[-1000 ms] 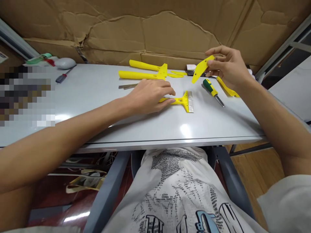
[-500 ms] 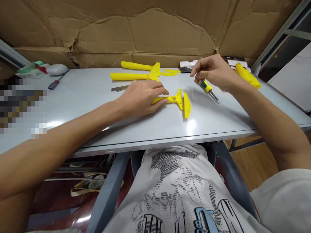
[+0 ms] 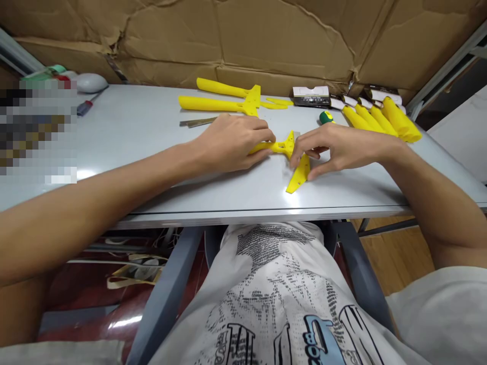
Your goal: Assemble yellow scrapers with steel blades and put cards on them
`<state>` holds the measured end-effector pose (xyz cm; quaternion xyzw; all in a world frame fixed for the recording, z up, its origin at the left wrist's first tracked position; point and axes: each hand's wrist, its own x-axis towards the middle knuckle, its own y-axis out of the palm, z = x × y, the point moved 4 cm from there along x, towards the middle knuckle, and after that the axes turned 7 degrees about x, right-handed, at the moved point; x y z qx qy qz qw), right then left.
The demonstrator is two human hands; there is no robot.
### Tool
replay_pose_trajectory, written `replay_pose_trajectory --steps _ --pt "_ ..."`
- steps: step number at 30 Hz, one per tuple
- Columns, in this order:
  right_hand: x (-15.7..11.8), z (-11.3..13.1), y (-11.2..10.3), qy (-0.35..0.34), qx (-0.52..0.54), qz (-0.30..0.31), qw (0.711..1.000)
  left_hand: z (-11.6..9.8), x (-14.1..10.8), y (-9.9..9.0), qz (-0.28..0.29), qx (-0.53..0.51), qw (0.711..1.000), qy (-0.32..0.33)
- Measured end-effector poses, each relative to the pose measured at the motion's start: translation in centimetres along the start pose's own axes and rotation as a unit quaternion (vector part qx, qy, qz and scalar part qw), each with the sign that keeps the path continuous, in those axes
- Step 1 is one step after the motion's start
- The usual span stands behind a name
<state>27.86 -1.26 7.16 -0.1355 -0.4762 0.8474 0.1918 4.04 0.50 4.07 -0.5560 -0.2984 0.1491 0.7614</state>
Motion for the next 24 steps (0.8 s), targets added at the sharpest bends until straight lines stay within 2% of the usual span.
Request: replay_pose_trajectory --steps 3,6,11,14,16,18,21,23,24 --pt "0.2 0.7 0.8 -0.022 0.003 0.009 1.000 0.1 0.0 0.1 -0.003 -0.015 1.000 -0.007" --pt "0.2 1.4 1.0 -0.038 0.012 -0.008 0.999 0.1 0.1 0.2 -0.001 -0.010 1.000 -0.005" --pt "0.5 1.2 1.4 -0.020 0.018 -0.006 1.000 -0.1 0.2 0.1 0.009 0.012 1.000 0.002" --pt "0.6 1.2 1.3 -0.037 0.028 -0.008 0.999 -0.1 0.2 0.2 0.007 0.015 1.000 0.003" --pt "0.4 1.3 0.8 -0.054 0.048 -0.027 0.997 0.0 0.1 0.2 0.006 0.014 1.000 0.001" --pt "-0.1 1.2 -0.4 -0.051 0.091 -0.079 0.991 0.0 0.0 0.2 0.006 0.014 1.000 -0.002" --pt "-1.3 0.0 -2.6 0.027 0.171 -0.197 0.965 -0.1 0.0 0.1 0.007 0.011 1.000 -0.002" --pt "-1.9 -1.3 -3.4 0.122 0.194 -0.236 0.944 -0.2 0.0 0.0 0.011 0.012 1.000 -0.002" --pt "-2.0 -1.9 -3.5 0.168 0.173 -0.236 0.941 -0.2 0.0 0.0 0.015 0.014 1.000 -0.003"
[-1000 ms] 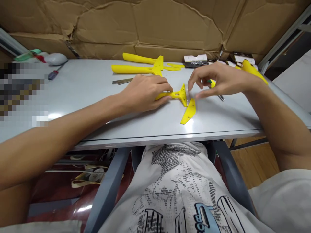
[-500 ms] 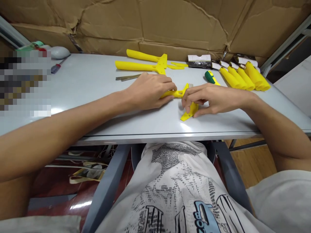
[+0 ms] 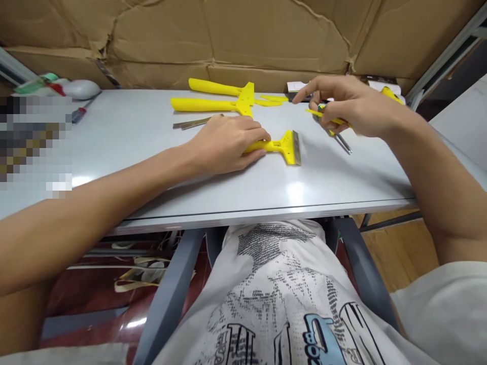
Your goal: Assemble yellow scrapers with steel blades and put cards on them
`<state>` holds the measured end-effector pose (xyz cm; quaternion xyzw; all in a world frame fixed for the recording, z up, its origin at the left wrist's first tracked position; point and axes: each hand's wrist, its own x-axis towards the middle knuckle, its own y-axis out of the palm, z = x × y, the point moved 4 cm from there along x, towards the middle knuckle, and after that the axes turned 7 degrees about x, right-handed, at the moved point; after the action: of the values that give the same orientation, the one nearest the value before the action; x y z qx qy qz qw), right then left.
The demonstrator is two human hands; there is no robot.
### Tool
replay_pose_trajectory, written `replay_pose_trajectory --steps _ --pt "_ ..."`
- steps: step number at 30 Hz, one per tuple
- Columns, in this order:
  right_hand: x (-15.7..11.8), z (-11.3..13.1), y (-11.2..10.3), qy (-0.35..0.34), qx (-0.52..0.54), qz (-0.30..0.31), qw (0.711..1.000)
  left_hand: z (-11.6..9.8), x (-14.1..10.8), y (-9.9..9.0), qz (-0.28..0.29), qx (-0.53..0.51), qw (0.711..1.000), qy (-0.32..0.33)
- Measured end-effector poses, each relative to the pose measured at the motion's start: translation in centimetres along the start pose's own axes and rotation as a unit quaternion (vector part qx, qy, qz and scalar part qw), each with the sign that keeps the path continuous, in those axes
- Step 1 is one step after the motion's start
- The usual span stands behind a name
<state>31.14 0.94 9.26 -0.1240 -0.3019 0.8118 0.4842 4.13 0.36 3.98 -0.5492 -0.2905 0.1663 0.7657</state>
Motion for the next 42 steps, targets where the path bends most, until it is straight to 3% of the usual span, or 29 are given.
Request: replay_pose_trajectory --steps 4,9,13,20,23,30,42 --pt "0.9 -1.6 0.5 0.020 -0.180 -0.003 0.984 0.0 0.0 0.2 0.007 0.009 1.000 0.000" --pt "2.0 -3.8 1.8 0.021 -0.250 -0.001 0.968 -0.2 0.1 0.1 -0.010 0.021 1.000 0.021" --pt "2.4 -4.3 2.2 0.009 -0.236 0.001 0.972 -0.2 0.2 0.2 0.007 0.023 0.999 0.022" --pt "2.1 -3.2 3.3 0.007 -0.175 -0.012 0.984 0.0 0.1 0.5 -0.023 0.022 0.999 0.027" --pt "1.8 -2.7 3.4 0.022 -0.212 -0.019 0.977 0.0 0.1 0.4 -0.010 0.030 0.999 0.029" --pt "1.5 -2.3 3.8 -0.014 -0.296 0.045 0.954 0.0 0.0 0.1 -0.016 0.031 0.999 0.030" --pt "1.6 -2.8 4.5 -0.033 -0.292 0.016 0.956 0.8 0.0 0.7 -0.036 -0.001 0.999 0.015"
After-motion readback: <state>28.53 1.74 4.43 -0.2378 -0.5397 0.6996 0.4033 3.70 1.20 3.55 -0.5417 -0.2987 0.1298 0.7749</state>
